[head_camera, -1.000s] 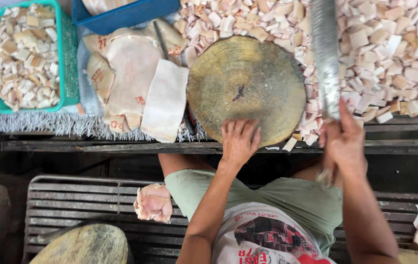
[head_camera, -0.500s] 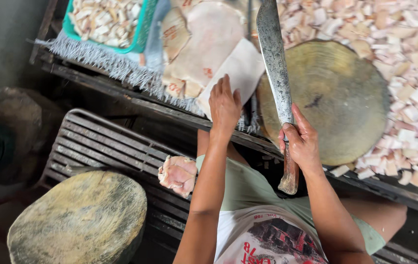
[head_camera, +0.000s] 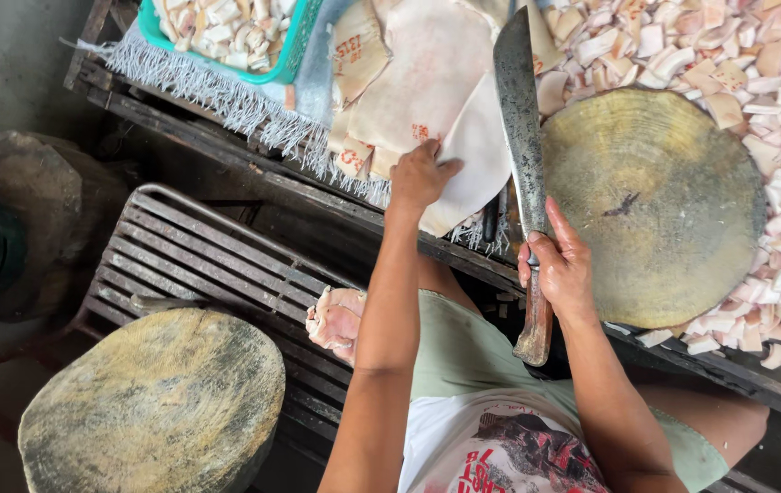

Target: The person sits on a low bench and uses a large cleaver to cut sheets of white pork fat into small cubes on a round wooden cutting board. The person repeatedly slices the fat into strips and then dices them, pushing the finished cubes to the side of the board.

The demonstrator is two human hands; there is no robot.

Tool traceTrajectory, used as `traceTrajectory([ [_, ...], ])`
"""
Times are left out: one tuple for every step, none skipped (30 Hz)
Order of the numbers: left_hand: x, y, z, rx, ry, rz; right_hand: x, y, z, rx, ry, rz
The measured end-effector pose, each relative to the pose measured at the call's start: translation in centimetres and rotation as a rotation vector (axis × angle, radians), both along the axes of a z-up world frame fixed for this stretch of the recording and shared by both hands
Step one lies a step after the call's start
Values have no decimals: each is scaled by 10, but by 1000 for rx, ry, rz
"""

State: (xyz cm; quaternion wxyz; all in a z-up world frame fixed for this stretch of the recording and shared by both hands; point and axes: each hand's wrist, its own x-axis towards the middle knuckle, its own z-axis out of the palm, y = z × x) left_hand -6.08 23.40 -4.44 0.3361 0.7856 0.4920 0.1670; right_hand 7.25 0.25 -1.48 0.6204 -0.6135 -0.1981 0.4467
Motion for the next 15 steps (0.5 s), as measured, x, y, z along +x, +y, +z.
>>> traceTrajectory([
  [-1,-2,3,-31,-96,-53,3,-6,2,7,16,-23],
  [1,-5,8,-45,-107,-71,7,-13,5,11,30,-42],
  [3,-8,16,-57,-117,-93,11,-19,8,18,45,-65],
  [7,-12,26,-70,-127,-114,15,-25,11,25,59,-87],
  [13,-18,40,-53,-192,-161,20,-33,15,32,65,-113],
  [21,-26,56,-37,-258,-209,26,-41,20,39,71,-139],
  [31,-34,73,-21,-326,-261,31,-52,24,48,75,-170],
  [41,-42,91,-107,-400,-318,36,-64,29,76,75,-203],
  [51,-52,107,-200,-469,-378,41,-77,33,101,77,-239],
  [61,-63,122,-295,-536,-437,46,-91,37,126,79,-275],
  [71,-73,133,-315,-548,-490,51,-107,42,138,55,-313],
  [81,-84,142,-335,-559,-544,55,-125,49,149,31,-350],
  [92,-91,146,-354,-571,-601,58,-141,54,163,5,-390],
  [105,-97,147,-364,-579,-644,61,-157,58,200,-48,-414],
  [117,-103,141,-380,-586,-682,61,-177,61,229,-101,-436],
])
